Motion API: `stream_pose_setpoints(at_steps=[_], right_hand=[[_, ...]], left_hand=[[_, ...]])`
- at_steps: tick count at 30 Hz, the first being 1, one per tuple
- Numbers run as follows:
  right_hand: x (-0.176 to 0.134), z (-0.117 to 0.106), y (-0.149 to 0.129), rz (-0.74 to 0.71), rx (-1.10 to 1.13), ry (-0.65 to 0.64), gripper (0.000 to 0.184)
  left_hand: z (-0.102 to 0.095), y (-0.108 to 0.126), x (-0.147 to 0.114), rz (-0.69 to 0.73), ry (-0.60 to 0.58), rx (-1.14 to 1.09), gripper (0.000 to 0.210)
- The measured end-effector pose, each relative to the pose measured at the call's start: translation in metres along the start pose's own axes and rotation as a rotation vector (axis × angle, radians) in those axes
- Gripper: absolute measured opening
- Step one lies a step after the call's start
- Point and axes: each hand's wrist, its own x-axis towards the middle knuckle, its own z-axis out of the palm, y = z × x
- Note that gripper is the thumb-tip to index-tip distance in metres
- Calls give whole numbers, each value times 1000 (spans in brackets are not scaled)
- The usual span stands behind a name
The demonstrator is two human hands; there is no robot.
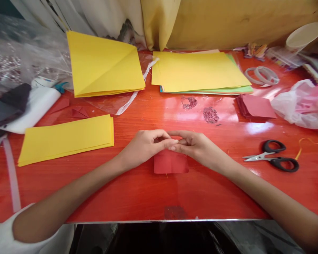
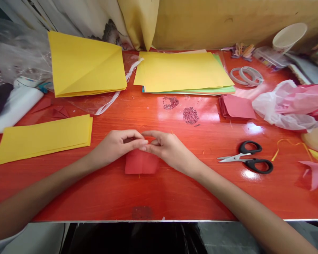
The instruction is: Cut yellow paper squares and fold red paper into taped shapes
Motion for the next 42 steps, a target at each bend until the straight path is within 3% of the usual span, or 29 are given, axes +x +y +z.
stream_pose_setpoints(at_steps=[8,16,28,32,38,42], right_hand=[[0,0,-2,2,-82,-38,41],[1,-3,-1,-5,-94,-69,33],[1,-4,-1,-19,-169,-7,32],[0,-6,0,-14,-159,-24,34],[-2,-8,-2,8,-134,-43,33],[-1,-9,-3,15,-144,-47,33]], left_hand=[[5,-3,-1,-7,8,-122,27],[4,-2,-3,1,33,-67,25],[5,-2,-3,35,96,-28,24],[2,-3,-1,20,55,-60,23],[-9,2,5,-97,-125,-31,25],[-11,4,4,-112,-115,12,24]])
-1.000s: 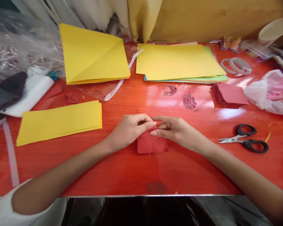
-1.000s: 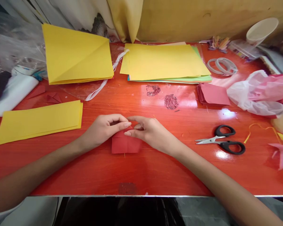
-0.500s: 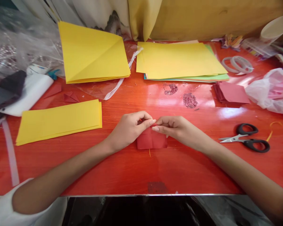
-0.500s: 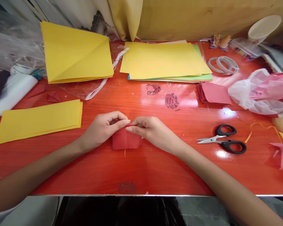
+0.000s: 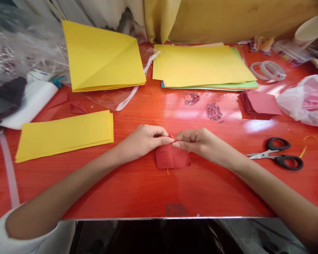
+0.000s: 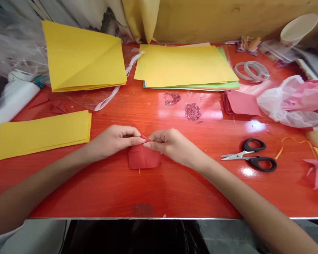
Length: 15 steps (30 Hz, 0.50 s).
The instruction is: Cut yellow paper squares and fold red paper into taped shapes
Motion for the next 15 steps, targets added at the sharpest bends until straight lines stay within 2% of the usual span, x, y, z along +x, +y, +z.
stream_pose_setpoints(at_steps=[2,7,15], right_hand=[[0,-1,1,7,-4,-9,32],[1,-1,1,34,21,-33,28],[2,1,-2,39,-13,-9,33]], left_hand=[[0,0,0,5,-9,-2,21],[-5,0,1,-22,-114,36,17],[-1,2,-1,1,-7,48,19]])
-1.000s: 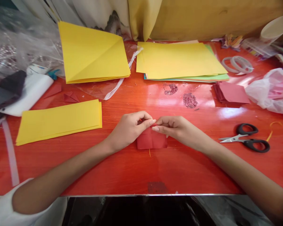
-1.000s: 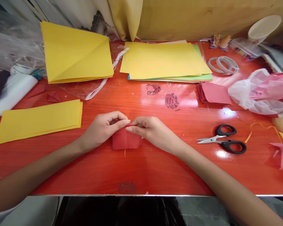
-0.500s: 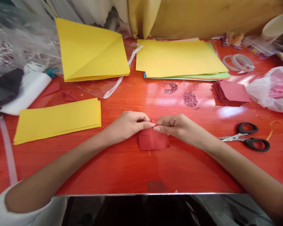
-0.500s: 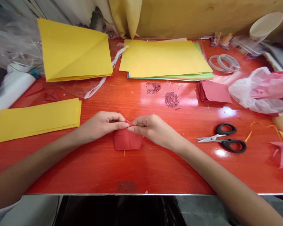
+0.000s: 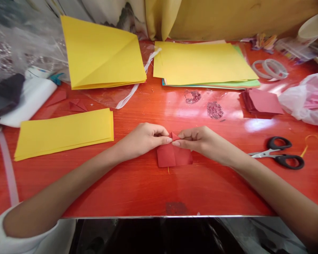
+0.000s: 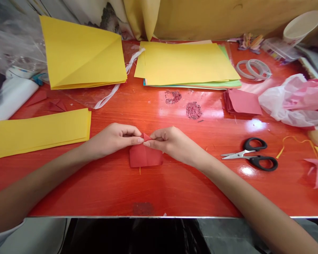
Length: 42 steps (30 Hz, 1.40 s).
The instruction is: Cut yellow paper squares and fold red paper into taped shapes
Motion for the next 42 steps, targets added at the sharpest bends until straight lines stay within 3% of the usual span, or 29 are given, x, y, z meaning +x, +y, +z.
stream_pose_setpoints(at_steps=[12,18,30,42], right_hand=[[0,-1,-2,30,19,-16,32],[-1,-1,-3,45,6,-6,31],[-1,0,-3,0,-21,-9,28],[-3,-4,-1,-46,18,-109,22]], left_hand=[[3,-2,1,9,33,-30,18],[0,-1,2,15,-15,-32,18],[14,-3,-2,100,150,-53,24],[18,-6,-3,117,175,-63,21]])
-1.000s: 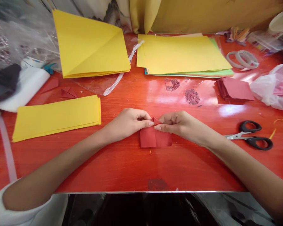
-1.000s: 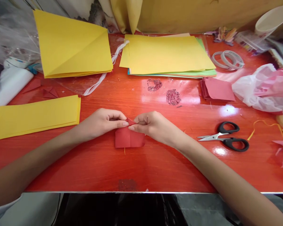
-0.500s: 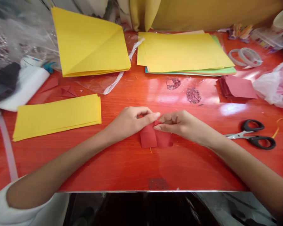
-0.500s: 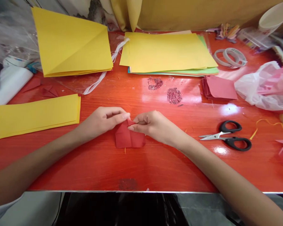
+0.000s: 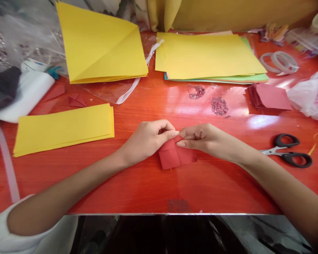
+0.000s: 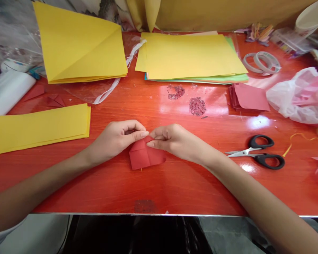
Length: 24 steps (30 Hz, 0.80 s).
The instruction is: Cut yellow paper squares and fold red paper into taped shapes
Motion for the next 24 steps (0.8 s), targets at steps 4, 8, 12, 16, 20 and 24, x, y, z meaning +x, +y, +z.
stream_pose_setpoints(at_steps=[4,8,12,16,20,24], right_hand=[[-2,-7,4,-5,57,-68,21],[-2,-9,3,34,92,-99,23],[0,1,-2,43,-49,95,30],[1,7,-3,-51,-92,134,31],[0,6,-2,-3,-86,101,28],[-2,5,-4,73,-38,103,28]], left_hand=[[0,2,0,32,2,63,21],[1,3,-1,97,27,168,18],[3,3,-2,179,54,260,17],[3,4,-3,161,73,256,17],[2,4,-3,132,88,232,19],[1,3,-2,122,101,209,19]])
